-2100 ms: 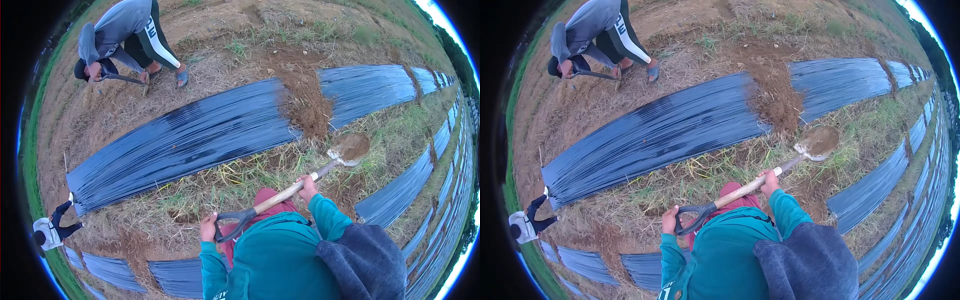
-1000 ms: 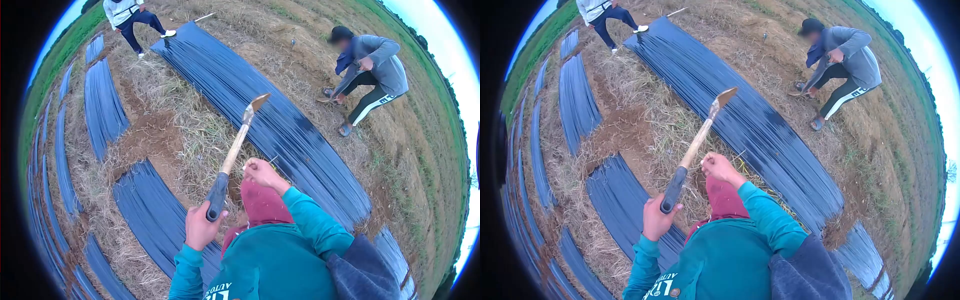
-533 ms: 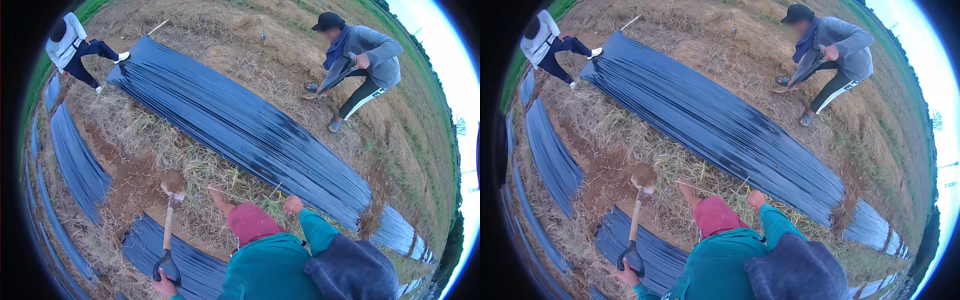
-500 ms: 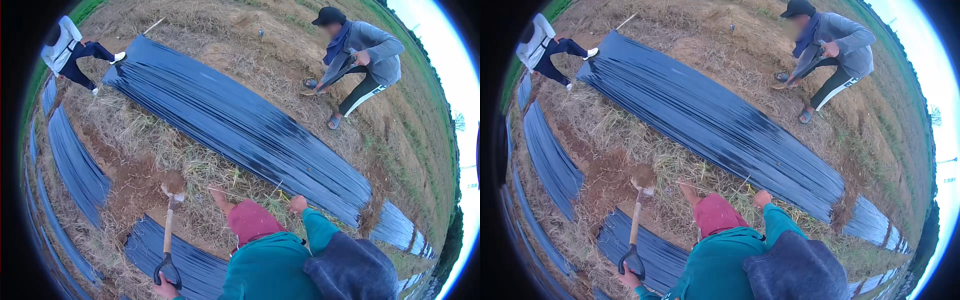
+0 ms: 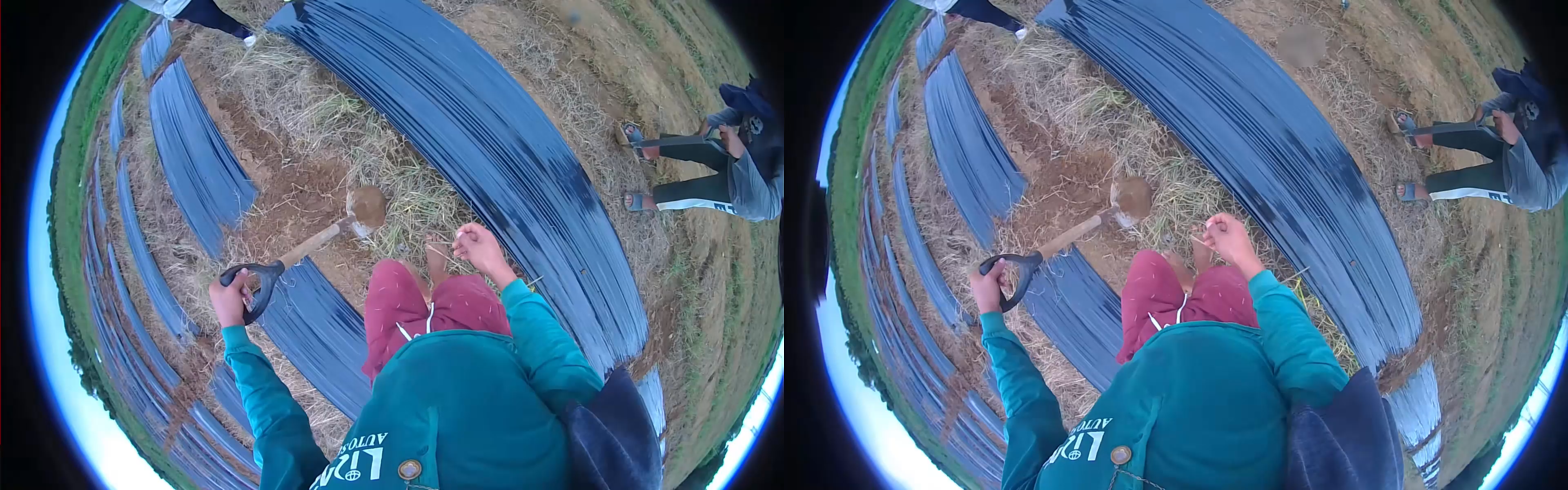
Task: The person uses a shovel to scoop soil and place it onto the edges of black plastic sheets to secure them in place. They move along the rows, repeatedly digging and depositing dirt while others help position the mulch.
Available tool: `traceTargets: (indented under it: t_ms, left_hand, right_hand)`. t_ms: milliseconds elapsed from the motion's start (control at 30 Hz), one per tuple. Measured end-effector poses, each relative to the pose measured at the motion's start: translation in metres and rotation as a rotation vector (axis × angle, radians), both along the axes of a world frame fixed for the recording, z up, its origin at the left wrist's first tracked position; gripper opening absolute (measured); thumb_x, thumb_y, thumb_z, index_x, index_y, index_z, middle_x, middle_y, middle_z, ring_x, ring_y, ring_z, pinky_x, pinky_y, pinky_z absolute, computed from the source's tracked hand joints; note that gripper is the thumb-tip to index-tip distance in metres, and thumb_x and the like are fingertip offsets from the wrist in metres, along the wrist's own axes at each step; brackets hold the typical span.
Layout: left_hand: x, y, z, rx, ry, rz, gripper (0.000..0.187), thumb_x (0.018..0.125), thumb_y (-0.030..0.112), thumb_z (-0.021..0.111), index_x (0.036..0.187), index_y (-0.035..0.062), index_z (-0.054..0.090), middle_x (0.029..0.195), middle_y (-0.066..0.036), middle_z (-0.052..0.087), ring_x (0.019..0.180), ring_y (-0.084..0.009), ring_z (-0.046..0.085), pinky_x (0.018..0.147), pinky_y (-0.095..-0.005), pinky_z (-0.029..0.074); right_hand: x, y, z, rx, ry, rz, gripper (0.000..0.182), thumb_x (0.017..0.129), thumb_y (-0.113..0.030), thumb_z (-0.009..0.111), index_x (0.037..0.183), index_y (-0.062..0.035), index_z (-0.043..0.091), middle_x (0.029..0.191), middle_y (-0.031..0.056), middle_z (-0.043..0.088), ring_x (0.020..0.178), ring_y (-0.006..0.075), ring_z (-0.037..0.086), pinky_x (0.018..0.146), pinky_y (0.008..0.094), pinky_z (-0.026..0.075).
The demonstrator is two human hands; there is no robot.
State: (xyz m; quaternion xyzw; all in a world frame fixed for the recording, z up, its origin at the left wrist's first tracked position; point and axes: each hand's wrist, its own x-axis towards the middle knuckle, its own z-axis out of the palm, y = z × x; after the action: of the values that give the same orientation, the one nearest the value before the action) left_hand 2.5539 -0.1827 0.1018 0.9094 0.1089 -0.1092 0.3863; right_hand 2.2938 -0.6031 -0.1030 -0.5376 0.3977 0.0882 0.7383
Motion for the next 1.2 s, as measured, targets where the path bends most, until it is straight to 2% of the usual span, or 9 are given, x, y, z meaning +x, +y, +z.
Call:
traceTargets:
  t_ms: [167, 233, 367, 433, 600, 800, 1033, 1100, 1200]
  left_hand:
    - [0.032, -0.017, 0.016, 0.027, 0.022, -0.193, 0.022, 0.084, 0.013, 0.074, 0.093, -0.0064, 0.068, 0.064, -0.005, 0.060, 0.050, -0.0121, 0.054, 0.047, -0.0270, 0.040]
    - [0.021, -0.001, 0.011, -0.196, 0.159, -0.153, 0.026, 0.085, 0.015, 0.074, 0.096, -0.0071, 0.067, 0.067, -0.006, 0.062, 0.056, -0.0120, 0.057, 0.053, -0.0262, 0.043]
    - [-0.046, -0.013, 0.018, -0.435, 0.410, -0.134, 0.029, 0.086, 0.015, 0.074, 0.103, -0.0071, 0.066, 0.069, -0.006, 0.064, 0.064, -0.0130, 0.060, 0.062, -0.0272, 0.047]
    - [-0.083, -0.037, 0.016, -0.433, 0.540, -0.235, 0.027, 0.085, 0.020, 0.076, 0.093, -0.0035, 0.065, 0.069, -0.006, 0.064, 0.064, -0.0127, 0.061, 0.063, -0.0270, 0.048]
    - [-0.131, -0.090, 0.010, -0.286, 0.559, -0.323, 0.027, 0.087, 0.022, 0.076, 0.079, -0.0005, 0.062, 0.062, -0.003, 0.060, 0.054, -0.0108, 0.056, 0.052, -0.0276, 0.045]
    - [-0.074, -0.060, 0.023, -0.339, 0.520, -0.256, 0.024, 0.086, 0.015, 0.074, 0.073, 0.0014, 0.059, 0.058, -0.001, 0.054, 0.050, -0.0091, 0.049, 0.049, -0.0271, 0.040]
    - [-0.046, -0.056, 0.054, -0.346, 0.538, -0.136, 0.015, 0.083, 0.008, 0.072, 0.078, -0.0001, 0.061, 0.060, -0.001, 0.052, 0.052, -0.0098, 0.048, 0.052, -0.0265, 0.039]
    - [-0.033, -0.058, 0.075, -0.386, 0.523, -0.102, 0.014, 0.083, 0.008, 0.072, 0.080, -0.0009, 0.061, 0.059, -0.001, 0.052, 0.051, -0.0097, 0.048, 0.050, -0.0262, 0.039]
    - [-0.006, -0.047, 0.160, -0.467, 0.379, 0.019, 0.013, 0.085, 0.008, 0.068, 0.084, -0.0001, 0.058, 0.056, 0.001, 0.046, 0.046, -0.0084, 0.044, 0.045, -0.0251, 0.038]
  right_hand:
    - [-0.027, 0.008, -0.041, -0.049, 0.170, 0.167, 0.007, 0.098, -0.008, 0.053, 0.101, -0.0037, 0.058, 0.083, 0.0073, 0.066, 0.065, 0.0147, 0.063, 0.056, 0.0294, 0.051]
    - [-0.074, -0.009, -0.074, -0.075, 0.399, 0.130, 0.015, 0.095, -0.010, 0.052, 0.103, -0.0013, 0.061, 0.078, 0.0103, 0.068, 0.058, 0.0172, 0.064, 0.052, 0.0330, 0.054]
    - [-0.157, -0.062, -0.063, -0.075, 0.686, -0.109, 0.012, 0.094, -0.013, 0.051, 0.099, -0.0049, 0.059, 0.079, 0.0116, 0.066, 0.061, 0.0223, 0.066, 0.049, 0.0352, 0.053]
    - [-0.191, -0.095, -0.056, -0.090, 0.744, -0.266, 0.014, 0.093, -0.015, 0.049, 0.101, -0.0064, 0.058, 0.081, 0.0128, 0.068, 0.061, 0.0247, 0.068, 0.049, 0.0371, 0.054]
    - [-0.173, -0.155, -0.022, -0.262, 0.572, -0.364, 0.014, 0.094, -0.013, 0.049, 0.102, -0.0055, 0.057, 0.083, 0.0124, 0.068, 0.063, 0.0231, 0.068, 0.051, 0.0360, 0.054]
    - [-0.085, -0.129, 0.018, -0.348, 0.290, -0.186, 0.012, 0.097, -0.012, 0.051, 0.103, -0.0031, 0.057, 0.083, 0.0114, 0.067, 0.062, 0.0184, 0.065, 0.052, 0.0305, 0.051]
    - [-0.226, -0.058, -0.039, -0.141, 0.601, -0.190, 0.013, 0.092, -0.005, 0.047, 0.101, -0.0059, 0.056, 0.075, 0.0120, 0.064, 0.059, 0.0209, 0.063, 0.048, 0.0346, 0.049]
    - [-0.287, -0.036, -0.051, -0.098, 0.694, -0.281, 0.016, 0.092, -0.011, 0.049, 0.105, -0.0061, 0.056, 0.069, 0.0137, 0.061, 0.055, 0.0279, 0.062, 0.046, 0.0435, 0.048]
    - [-0.420, -0.032, -0.127, 0.558, 0.692, -0.836, 0.031, 0.098, -0.022, 0.034, 0.112, -0.0075, 0.057, 0.092, 0.0186, 0.066, 0.080, 0.0311, 0.068, 0.060, 0.0418, 0.054]
